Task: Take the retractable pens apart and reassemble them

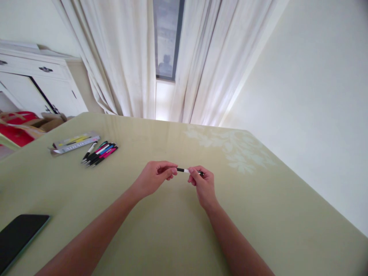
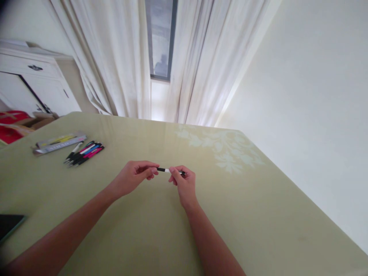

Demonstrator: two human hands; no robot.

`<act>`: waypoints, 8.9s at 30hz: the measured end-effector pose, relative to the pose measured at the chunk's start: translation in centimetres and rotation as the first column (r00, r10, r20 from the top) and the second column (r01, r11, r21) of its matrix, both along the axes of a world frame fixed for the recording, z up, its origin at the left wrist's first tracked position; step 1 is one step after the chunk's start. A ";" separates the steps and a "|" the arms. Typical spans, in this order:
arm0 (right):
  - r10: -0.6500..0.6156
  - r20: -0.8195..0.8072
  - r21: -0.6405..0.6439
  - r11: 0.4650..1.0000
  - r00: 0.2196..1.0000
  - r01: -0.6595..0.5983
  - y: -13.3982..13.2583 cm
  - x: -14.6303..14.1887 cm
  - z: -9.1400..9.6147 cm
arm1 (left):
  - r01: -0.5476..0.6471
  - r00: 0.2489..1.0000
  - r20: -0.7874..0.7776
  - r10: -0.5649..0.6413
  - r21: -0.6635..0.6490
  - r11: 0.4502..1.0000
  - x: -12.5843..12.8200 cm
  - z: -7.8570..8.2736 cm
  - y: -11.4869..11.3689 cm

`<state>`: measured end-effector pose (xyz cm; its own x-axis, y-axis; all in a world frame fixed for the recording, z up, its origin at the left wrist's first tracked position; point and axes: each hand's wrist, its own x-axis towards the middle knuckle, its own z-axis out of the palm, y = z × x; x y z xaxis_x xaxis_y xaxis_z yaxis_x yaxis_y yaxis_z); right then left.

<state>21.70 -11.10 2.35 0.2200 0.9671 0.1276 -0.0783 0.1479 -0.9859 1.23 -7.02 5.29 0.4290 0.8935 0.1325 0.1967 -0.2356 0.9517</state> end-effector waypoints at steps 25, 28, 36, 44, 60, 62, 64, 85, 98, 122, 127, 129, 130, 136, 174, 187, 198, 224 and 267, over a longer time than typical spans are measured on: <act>-0.038 0.162 0.055 0.998 0.986 0.029 -0.3 -0.3 0.3 | 0.044 0.978 -0.206 0.032 0.354 0.934 0.2 1.5 -0.8; -0.064 0.148 0.048 0.997 0.987 0.058 -0.5 -0.5 0.6 | 0.061 0.976 -0.215 0.019 0.361 0.931 0.3 1.9 -0.9; -0.063 0.161 0.083 0.995 0.985 0.050 -0.6 -0.5 0.7 | 0.106 0.965 -0.261 -0.008 0.365 0.925 0.5 2.7 -0.8; 0.017 -0.149 0.053 0.999 0.989 -0.009 0.2 0.0 0.7 | 0.177 0.949 -0.310 -0.057 0.377 0.909 1.4 2.8 -1.1; -0.258 0.677 -0.101 0.895 0.689 0.435 9.2 10.6 0.8 | -0.459 0.229 -0.727 0.647 0.506 0.731 -14.5 -3.7 5.6; -0.231 0.761 -0.097 0.884 0.607 0.458 9.4 10.9 0.4 | -0.435 0.181 -0.735 0.653 0.535 0.724 -14.5 -3.8 5.7; -0.208 0.818 -0.090 0.875 0.537 0.476 9.1 10.8 0.0 | -0.404 0.158 -0.754 0.637 0.539 0.739 -14.7 -3.7 6.0; 0.236 0.785 0.001 0.924 0.573 -0.382 3.5 0.8 -1.2 | -0.084 0.983 -0.137 0.124 0.267 0.960 -1.3 -5.0 1.6; 0.124 0.744 0.077 0.960 0.657 -0.268 4.3 0.9 -1.8 | -0.172 0.965 -0.170 0.197 0.151 0.973 -1.9 -5.0 1.5; 0.116 0.709 0.086 0.965 0.696 -0.249 4.5 0.8 -1.7 | -0.219 0.952 -0.181 0.248 0.166 0.961 -1.8 -4.8 1.3; 0.112 0.703 0.089 0.966 0.702 -0.243 4.4 0.8 -1.8 | -0.272 0.954 -0.084 0.289 0.170 0.947 -2.0 -4.9 1.6; 0.120 0.710 0.084 0.964 0.694 -0.252 4.4 0.8 -1.8 | -0.249 0.951 -0.149 0.271 0.149 0.957 -2.1 -5.0 1.6; 0.122 0.714 0.082 0.963 0.690 -0.255 4.4 0.8 -1.8 | -0.250 0.947 -0.172 0.271 0.136 0.959 -2.1 -4.9 1.6; 0.124 0.718 0.087 0.960 0.685 -0.266 4.3 0.8 -1.6 | -0.170 0.965 -0.177 0.195 0.150 0.974 -1.9 -4.8 1.5; 0.024 0.763 0.133 0.972 0.646 -0.194 4.5 0.6 -2.3 | -0.068 0.966 -0.235 0.108 0.172 0.983 -1.9 -4.7 1.3; -0.037 0.640 0.153 0.985 0.767 -0.080 5.0 1.2 -2.8 | -0.096 0.979 -0.160 0.123 0.167 0.981 -2.0 -5.3 1.7; -0.147 0.565 0.129 0.988 0.812 0.090 4.6 1.3 -1.9 | -0.102 0.981 -0.147 0.124 0.150 0.983 -2.0 -5.4 1.7; 0.084 0.996 -0.084 0.995 -0.011 0.056 4.3 1.8 0.6 | -0.102 0.981 -0.142 0.130 0.187 0.977 -1.8 -5.3 1.6; -0.017 0.971 0.064 0.979 0.238 -0.194 3.9 1.7 -1.7 | -0.023 0.928 -0.334 0.164 0.388 0.921 -1.1 -5.1 1.3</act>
